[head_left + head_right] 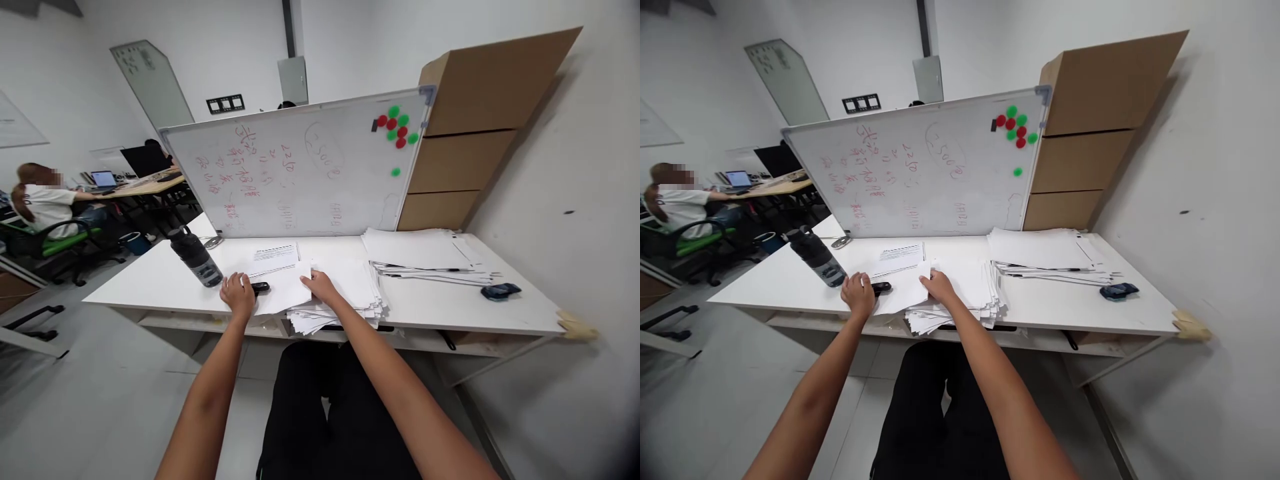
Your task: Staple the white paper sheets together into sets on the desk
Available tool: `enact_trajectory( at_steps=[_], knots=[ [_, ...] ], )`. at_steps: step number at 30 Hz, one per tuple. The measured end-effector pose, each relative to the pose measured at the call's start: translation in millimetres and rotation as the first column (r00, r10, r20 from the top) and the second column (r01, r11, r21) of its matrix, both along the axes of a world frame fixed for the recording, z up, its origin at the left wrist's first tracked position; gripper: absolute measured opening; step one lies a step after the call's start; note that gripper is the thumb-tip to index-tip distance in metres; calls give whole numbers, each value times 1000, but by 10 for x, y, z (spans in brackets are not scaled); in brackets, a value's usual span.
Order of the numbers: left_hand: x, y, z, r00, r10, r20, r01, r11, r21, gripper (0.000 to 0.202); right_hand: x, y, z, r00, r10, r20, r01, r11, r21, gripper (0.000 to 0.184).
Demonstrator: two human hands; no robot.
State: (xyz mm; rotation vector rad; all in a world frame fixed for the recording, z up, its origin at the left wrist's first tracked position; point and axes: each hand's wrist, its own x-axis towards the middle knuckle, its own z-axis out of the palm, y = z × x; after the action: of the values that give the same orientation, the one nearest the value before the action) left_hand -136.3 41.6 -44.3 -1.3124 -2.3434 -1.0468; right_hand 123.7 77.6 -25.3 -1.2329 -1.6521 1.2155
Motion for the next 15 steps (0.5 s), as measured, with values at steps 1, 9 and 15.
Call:
enact_trajectory(
  at_steps=[1,9,15],
  knots=[
    [-46,-56,-53,999,31,34,-29,999,-41,45,-5,0,-11,1000,-5,0,5,1000,4,24],
    [-200,-76,-176,997,54,60,-42,981,-188,53,13,-36,6,998,31,45,-34,998,46,22],
    [-189,-101,-215,996,71,60,-60,984,-166,49,77,-298,411,983,2,186,-41,977,209,26]
  ],
)
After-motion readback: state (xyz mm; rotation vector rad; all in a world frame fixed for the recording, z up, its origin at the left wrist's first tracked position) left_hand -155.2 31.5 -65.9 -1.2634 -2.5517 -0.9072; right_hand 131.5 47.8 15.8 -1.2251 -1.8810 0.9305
